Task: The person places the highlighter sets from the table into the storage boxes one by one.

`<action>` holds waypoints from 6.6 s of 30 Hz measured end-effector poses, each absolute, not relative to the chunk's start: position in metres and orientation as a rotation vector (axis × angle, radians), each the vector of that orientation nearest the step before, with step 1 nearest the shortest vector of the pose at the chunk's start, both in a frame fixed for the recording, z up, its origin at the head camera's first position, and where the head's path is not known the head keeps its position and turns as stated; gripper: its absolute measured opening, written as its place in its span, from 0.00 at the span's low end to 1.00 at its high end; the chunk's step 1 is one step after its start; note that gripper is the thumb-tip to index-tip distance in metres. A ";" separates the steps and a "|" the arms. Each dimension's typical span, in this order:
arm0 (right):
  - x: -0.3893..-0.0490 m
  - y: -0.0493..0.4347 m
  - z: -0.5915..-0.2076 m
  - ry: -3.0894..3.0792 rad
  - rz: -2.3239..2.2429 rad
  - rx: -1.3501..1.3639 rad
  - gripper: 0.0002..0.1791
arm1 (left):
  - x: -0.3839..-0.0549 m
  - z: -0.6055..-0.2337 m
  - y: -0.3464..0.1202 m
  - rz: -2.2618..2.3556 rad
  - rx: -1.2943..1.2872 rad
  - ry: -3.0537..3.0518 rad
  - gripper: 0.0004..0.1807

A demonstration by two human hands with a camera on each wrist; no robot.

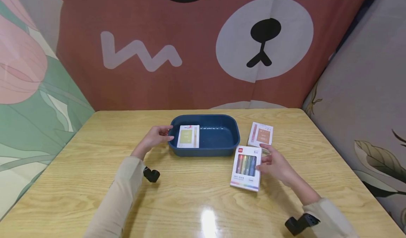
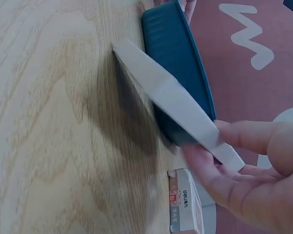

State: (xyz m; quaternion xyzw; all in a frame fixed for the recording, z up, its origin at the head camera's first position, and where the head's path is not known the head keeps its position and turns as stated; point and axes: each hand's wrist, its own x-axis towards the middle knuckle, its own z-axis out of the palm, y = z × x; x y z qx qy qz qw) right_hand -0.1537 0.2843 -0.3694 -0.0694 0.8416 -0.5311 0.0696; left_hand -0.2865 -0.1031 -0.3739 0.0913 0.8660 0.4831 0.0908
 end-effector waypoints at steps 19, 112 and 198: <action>-0.152 0.310 -0.348 2.678 -1.718 -0.235 0.30 | -0.287 -0.379 -0.109 1.570 0.275 2.414 0.27; -0.279 0.186 -0.364 2.946 -1.042 -0.183 0.07 | -0.289 -0.378 -0.111 1.646 0.268 2.339 0.28; -0.234 0.269 -0.330 2.938 -1.298 -0.070 0.26 | -0.291 -0.379 -0.112 1.668 0.276 2.295 0.29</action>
